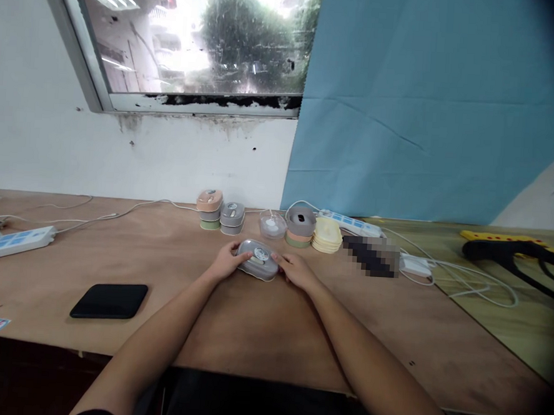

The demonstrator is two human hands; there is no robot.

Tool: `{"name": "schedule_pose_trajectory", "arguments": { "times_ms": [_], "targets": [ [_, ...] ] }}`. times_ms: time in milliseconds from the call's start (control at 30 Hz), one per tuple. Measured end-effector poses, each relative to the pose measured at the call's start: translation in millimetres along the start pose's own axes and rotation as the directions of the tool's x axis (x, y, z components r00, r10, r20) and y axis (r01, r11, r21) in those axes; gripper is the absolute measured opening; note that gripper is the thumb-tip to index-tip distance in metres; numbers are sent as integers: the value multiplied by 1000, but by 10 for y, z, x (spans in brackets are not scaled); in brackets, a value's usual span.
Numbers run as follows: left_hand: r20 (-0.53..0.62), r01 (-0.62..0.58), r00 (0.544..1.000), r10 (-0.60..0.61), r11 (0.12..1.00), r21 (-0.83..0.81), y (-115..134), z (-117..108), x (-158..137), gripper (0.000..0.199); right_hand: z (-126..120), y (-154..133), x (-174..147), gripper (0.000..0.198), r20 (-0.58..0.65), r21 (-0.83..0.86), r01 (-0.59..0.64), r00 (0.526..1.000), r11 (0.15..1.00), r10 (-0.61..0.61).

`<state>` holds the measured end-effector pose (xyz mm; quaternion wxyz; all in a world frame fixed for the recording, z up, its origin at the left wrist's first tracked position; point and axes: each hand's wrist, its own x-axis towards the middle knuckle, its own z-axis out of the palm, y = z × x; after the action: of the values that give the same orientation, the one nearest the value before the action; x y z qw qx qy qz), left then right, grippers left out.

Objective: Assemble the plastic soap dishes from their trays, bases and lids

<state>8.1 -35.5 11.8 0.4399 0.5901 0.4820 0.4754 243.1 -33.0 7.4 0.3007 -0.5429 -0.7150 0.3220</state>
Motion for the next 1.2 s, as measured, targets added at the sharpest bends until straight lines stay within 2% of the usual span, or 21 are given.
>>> {"name": "schedule_pose_trajectory", "arguments": {
  "times_ms": [200, 333, 433, 500, 667, 767, 833, 933, 1033, 1133, 1200],
  "targets": [
    [61, 97, 995, -81, 940, -327, -15, 1, -4, 62, 4, -31, -11, 55, -21, -31, 30, 999, 999, -31],
    [10, 134, 990, -144, 888, -439, -14, -34, 21, 66, 58, -67, -34, 52, -57, 108, 28, 998, 994, -22],
    [-48, 138, 982, -185, 860, -492, -45, -70, 74, 60, 124, -115, -54, 70, 16, 281, 45, 999, 959, -51],
    [-62, 136, 978, -197, 839, -526, -72, -95, 107, 55, 174, -160, -58, 74, 77, 368, 32, 995, 929, -64],
    [-51, 121, 980, -193, 776, -619, -132, -119, 149, 49, 296, -266, -2, 64, 188, 494, -86, 982, 866, -10],
    [-58, 110, 981, -187, 775, -623, -139, -114, 159, 50, 347, -278, 61, 53, 202, 542, -131, 979, 830, 22],
    [-55, 112, 980, -190, 762, -637, -117, -116, 164, 56, 365, -273, 112, 48, 150, 607, -96, 989, 789, 6],
    [-24, 175, 965, -262, 710, -682, -55, -127, 167, 76, 376, -299, 227, 44, -19, 690, 5, 1000, 724, 10],
    [-5, 233, 945, -326, 687, -689, 4, -133, 161, 82, 384, -430, 430, 51, -180, 725, 64, 979, 686, 99],
    [23, 252, 946, -325, 685, -684, 29, -133, 149, 84, 404, -659, 724, 63, -273, 734, 109, 951, 670, 145],
    [44, 258, 948, -315, 682, -685, 28, -134, 142, 85, 426, -829, 942, 62, -302, 743, 112, 936, 660, 181]
  ]
}}
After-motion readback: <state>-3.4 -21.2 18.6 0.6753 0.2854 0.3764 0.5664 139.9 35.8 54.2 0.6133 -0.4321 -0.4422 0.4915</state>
